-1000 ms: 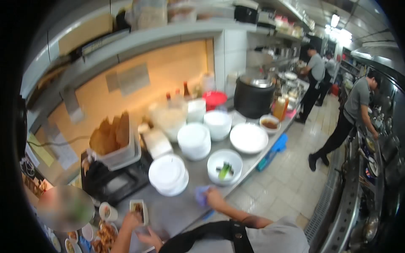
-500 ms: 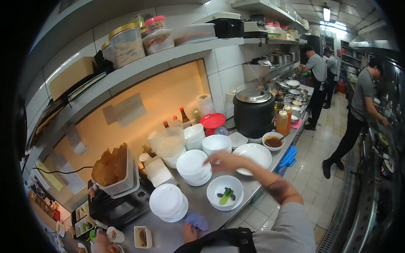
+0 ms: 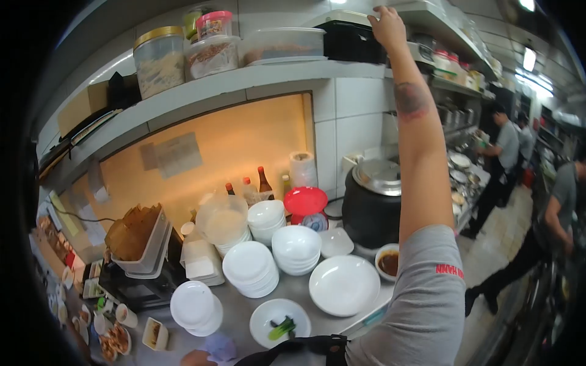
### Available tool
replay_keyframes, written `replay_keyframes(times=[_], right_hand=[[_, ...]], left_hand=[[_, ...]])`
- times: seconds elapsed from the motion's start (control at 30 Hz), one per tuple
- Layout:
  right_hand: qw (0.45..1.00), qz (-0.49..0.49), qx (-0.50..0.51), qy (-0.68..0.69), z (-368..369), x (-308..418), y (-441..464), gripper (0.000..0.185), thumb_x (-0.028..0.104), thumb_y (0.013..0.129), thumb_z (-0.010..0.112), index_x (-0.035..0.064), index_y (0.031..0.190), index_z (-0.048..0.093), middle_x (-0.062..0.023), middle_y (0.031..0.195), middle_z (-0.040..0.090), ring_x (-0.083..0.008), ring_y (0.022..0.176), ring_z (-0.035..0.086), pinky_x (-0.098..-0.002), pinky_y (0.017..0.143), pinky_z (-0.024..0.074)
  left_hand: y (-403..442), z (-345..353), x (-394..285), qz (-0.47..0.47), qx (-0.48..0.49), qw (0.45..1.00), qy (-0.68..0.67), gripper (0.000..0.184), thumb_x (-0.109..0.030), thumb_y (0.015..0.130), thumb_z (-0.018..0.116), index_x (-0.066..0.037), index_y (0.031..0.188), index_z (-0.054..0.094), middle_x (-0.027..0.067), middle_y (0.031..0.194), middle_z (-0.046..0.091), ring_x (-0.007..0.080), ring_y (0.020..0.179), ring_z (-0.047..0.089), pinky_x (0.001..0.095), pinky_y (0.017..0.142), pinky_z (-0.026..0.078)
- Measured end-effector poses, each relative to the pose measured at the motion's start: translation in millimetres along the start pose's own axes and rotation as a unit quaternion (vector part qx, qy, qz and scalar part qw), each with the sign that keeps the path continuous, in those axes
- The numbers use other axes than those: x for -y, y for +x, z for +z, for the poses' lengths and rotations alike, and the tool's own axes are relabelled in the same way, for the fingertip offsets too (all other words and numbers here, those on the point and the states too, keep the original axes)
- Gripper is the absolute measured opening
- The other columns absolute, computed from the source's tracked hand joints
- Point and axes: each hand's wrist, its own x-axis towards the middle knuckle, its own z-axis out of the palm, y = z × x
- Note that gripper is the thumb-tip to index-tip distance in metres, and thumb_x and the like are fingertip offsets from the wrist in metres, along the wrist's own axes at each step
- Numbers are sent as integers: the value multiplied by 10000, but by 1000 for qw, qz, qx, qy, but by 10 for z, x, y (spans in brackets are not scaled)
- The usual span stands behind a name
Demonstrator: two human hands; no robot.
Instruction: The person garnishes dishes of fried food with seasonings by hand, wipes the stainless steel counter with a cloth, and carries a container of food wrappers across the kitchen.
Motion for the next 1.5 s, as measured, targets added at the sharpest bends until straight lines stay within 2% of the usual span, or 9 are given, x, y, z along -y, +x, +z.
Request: replay_keyframes(times=[0.2,0.37,0.47,0.9,0.97,1.07,1.1,1.2,1.5], right_hand=[[963,-19,227,147,961,-630,589,404,433,882,634,134,1150,678,-173,1125,667,-391,1070,604,-421,948,458],[982,-58,60,170,1372,-770,770,374,423,880,632,103,1053,717,-155,1026,698,-374,1014,631,-394,898,481],[979,106,43,167,891,-110,723,371,349,893,636,88,1154,674,-219,1198,620,-329,1124,590,-449,973,438],[991,-15,-88,100,648,492,1309,262,258,854,600,30,904,716,-210,1022,664,-391,1038,582,-482,898,452],[946,7,-176,271,674,316,1248,264,236,880,578,10,942,699,-205,1035,664,-363,1023,599,-472,907,456],[932,-197,-295,78,785,44,1161,256,211,914,552,0,987,679,-193,1031,667,-373,974,612,-462,885,471],[931,-80,-230,273,501,271,998,232,180,926,549,5,1021,668,-185,1021,666,-376,941,618,-452,856,482],[949,-161,-248,110,989,79,1132,226,189,913,568,14,999,683,-183,1003,669,-369,939,618,-447,847,481],[941,-71,-33,330,538,1471,827,224,209,829,647,40,967,701,-185,976,657,-381,986,600,-460,868,473]], left_hand=[[-560,-536,-1228,17,-98,981,-169,563,-428,844,662,-58,1262,587,204,1121,666,335,1017,646,370,897,496],[-1017,-553,-2073,-71,-91,967,-227,566,-419,845,671,-72,1280,570,177,1142,669,322,1027,652,375,881,508],[-1086,-458,-2279,-84,-132,961,-229,570,-406,844,683,-78,1294,560,175,1152,665,316,1041,650,370,885,510],[-1072,-394,-2620,-31,-161,942,-292,538,-371,854,696,-67,1281,570,177,1125,671,307,1013,656,368,868,518],[-1001,-473,-2624,32,-200,945,-257,482,-303,837,689,-39,1228,596,209,1109,655,352,1003,637,404,868,498],[-919,-991,-2893,104,-252,933,-234,495,-291,848,695,-16,1243,582,208,1133,647,367,1035,621,405,893,483],[-870,-1226,-3034,173,-301,898,-271,479,-281,862,680,-21,1251,579,197,1134,651,351,1040,627,398,889,486],[-930,-1917,-3486,292,-369,827,-307,427,-257,895,639,-25,1249,577,172,1143,654,318,1054,630,387,887,488],[-942,-2796,-4234,447,-379,801,-121,489,-213,858,681,-59,1298,535,177,1287,566,329,1154,564,409,992,436]])
